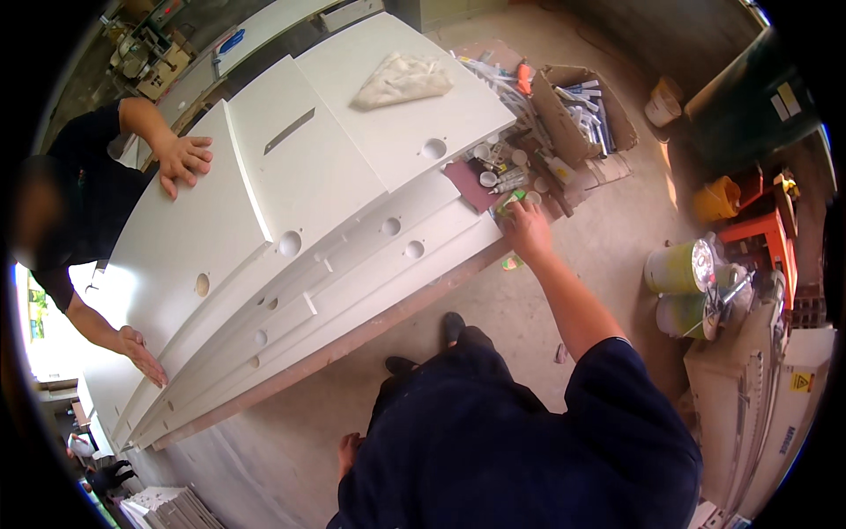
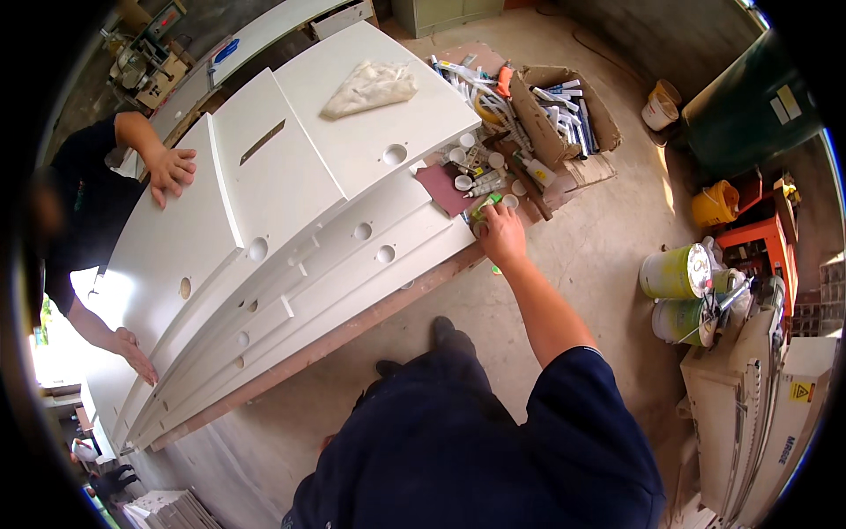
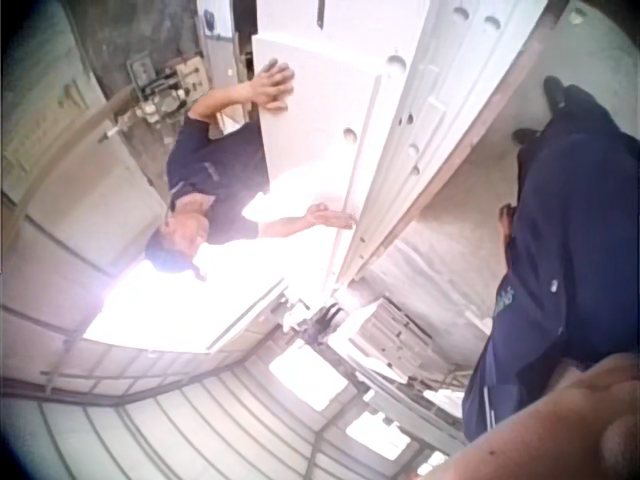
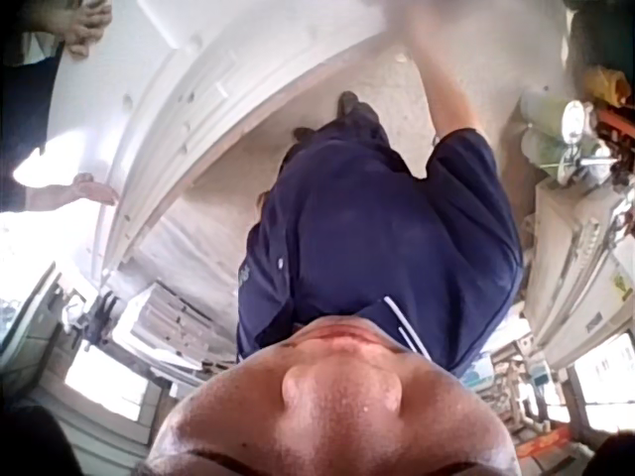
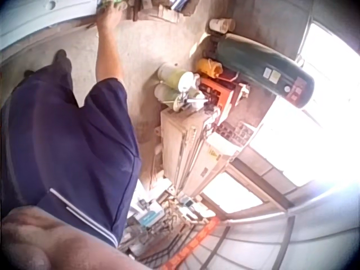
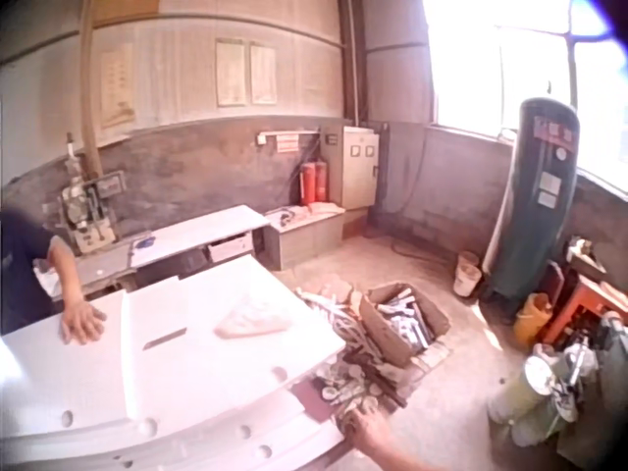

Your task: The person lifts and stacks large white cabinet doors on a workbench. They then pick up small white plastic caps and insert them into the pre-drilled holes on the doors. A coworker wipes the surface of the doors and applies sealant to the edges.

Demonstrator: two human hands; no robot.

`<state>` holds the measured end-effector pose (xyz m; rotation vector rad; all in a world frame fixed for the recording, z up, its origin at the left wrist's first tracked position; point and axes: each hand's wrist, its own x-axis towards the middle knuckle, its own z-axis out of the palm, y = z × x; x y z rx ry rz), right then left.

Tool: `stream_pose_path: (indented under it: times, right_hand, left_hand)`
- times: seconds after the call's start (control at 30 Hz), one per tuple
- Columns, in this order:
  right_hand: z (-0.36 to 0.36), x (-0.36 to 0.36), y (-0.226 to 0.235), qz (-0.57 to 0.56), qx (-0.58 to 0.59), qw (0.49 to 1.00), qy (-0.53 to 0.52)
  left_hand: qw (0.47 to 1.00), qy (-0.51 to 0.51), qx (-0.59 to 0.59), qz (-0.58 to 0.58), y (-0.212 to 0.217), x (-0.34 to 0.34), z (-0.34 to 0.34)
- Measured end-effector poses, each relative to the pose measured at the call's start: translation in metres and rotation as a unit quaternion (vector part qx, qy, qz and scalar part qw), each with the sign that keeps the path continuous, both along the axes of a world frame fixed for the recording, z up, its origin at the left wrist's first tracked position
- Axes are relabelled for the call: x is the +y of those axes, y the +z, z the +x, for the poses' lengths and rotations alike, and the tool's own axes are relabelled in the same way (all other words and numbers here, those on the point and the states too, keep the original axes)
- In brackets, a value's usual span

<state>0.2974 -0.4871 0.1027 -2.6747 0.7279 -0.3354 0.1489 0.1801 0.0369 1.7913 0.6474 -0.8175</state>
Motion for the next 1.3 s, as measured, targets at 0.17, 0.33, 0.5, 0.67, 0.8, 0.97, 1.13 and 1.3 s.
stream_pose_path:
  times: [0.17,0.33,0.5,0.67,0.8,0.97,1.13,1.3]
  right_hand:
    - [0.000,0.005,0.011,-0.120,-0.070,0.987,-0.081]
    - [-0.004,-0.014,-0.005,-0.077,0.013,0.997,-0.028]
    - [-0.002,-0.013,-0.004,-0.046,-0.068,0.996,-0.028]
    - [0.063,-0.009,0.030,-0.015,-0.059,0.996,0.059]
    - [0.093,-0.024,0.032,-0.022,0.124,0.986,0.106]
    - [0.080,-0.031,0.027,0.009,-0.019,0.997,0.078]
    - [0.041,0.009,0.078,0.179,-0.139,0.974,-0.014]
    - [0.008,0.123,0.104,0.403,-0.131,0.901,0.095]
  left_hand:
    - [1.000,-0.020,0.003,0.015,0.001,-0.004,0.005]
    - [1.000,0.004,0.024,0.018,0.008,-0.011,0.013]
    - [0.999,0.007,0.031,0.021,0.030,-0.031,0.027]
    - [0.988,-0.148,-0.033,-0.005,-0.010,0.015,0.008]
    - [0.999,-0.048,0.009,0.015,0.040,-0.033,0.025]
    - [0.997,0.045,0.057,0.010,0.052,-0.055,0.024]
    - [0.987,0.138,0.079,-0.016,0.045,-0.059,0.016]
    - [0.988,0.119,-0.061,-0.078,0.095,-0.128,0.085]
